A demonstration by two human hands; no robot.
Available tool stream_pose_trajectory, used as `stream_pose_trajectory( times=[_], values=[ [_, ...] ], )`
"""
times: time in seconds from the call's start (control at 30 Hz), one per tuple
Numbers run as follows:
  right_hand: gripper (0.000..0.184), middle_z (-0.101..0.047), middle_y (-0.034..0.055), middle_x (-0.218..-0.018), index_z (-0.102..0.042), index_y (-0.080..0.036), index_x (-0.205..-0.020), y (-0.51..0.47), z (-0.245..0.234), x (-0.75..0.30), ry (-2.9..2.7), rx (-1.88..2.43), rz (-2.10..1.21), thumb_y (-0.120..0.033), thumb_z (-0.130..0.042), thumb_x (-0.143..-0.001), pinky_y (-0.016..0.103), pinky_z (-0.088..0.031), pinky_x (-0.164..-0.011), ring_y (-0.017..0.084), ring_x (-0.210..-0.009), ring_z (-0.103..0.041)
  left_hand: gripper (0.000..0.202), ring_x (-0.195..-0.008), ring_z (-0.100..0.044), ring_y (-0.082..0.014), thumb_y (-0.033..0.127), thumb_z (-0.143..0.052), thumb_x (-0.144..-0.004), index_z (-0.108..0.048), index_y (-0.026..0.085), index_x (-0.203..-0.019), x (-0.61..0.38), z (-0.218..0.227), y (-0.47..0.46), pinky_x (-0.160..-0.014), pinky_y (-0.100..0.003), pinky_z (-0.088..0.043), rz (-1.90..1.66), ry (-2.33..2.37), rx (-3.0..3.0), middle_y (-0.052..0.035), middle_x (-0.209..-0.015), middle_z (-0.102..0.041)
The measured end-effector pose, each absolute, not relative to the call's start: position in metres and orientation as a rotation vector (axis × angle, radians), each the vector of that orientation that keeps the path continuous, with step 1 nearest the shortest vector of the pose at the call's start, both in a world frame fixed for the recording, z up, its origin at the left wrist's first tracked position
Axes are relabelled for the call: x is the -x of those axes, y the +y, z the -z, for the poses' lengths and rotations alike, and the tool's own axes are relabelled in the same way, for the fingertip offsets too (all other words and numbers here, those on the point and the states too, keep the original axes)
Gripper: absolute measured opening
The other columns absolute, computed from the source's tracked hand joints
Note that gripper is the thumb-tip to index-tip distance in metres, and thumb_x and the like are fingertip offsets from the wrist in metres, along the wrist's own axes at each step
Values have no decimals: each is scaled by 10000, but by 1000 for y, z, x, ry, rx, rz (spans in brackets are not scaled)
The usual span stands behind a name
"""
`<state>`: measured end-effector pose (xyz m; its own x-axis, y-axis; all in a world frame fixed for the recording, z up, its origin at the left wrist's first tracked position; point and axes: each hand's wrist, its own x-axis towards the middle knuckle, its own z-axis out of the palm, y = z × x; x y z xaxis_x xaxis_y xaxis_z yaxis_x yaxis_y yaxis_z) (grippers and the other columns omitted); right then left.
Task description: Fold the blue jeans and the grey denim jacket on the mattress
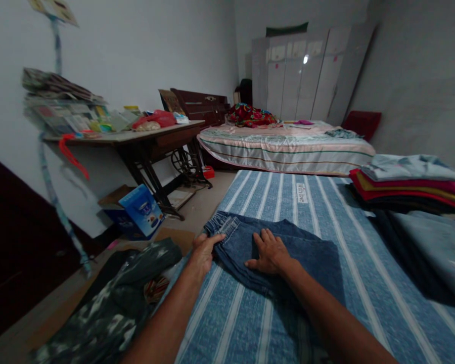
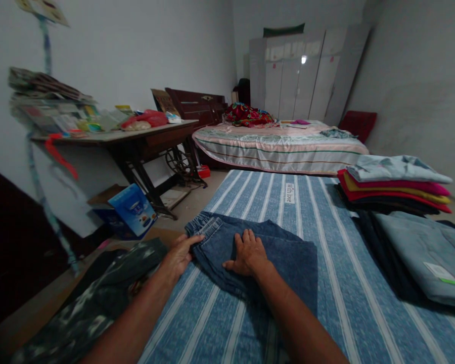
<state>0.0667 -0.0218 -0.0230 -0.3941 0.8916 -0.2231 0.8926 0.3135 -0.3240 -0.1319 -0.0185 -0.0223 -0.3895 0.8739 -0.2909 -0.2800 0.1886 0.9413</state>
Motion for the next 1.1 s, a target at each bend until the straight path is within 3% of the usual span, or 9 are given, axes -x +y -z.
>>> stream_pose_trajectory(
  times=[0.27,0.5,0.73,1.1],
  values=[
    [1025,-110,208,-1546,-184,-111,-1489,-24,28,-67,2520,-1791,632,-724,-497,-730,463,-141,-1105,334,-1425,-51,466,-715,-693,-205,213,-820,-472,-657,155,-904,122,30,-15,-736,-344,-544,-1508,1312,-675,-50,-810,-738],
    [1263,-126,232,-1535,-113,-110,-1499,-6,23,-65,2403,-1802,627,-803,-595,-560,481,-147,-1100,366,-1418,-61,325,-667,-682,-213,165,-771,-446,-663,153,-753,123,25,-17,-721,-344,-544,-1526,1340,-629,-31,-713,-725],
    [1365,-86,231,-1541,-58,-137,-1505,5,21,-67,2377,-1798,645,-797,-659,-473,494,-148,-1101,377,-1417,-34,497,-760,-682,-231,218,-796,-461,-657,158,-934,102,3,-29,-721,-333,-540,-1597,1278,-906,-31,-838,-731],
    [1306,-131,205,-1535,-97,-152,-1502,13,26,-80,2432,-1819,705,-735,-696,-497,448,-199,-1104,340,-1417,-94,539,-791,-675,-228,232,-808,-475,-650,158,-985,86,-8,-36,-737,-326,-526,-1616,1291,-1011,-37,-889,-727]
  ],
)
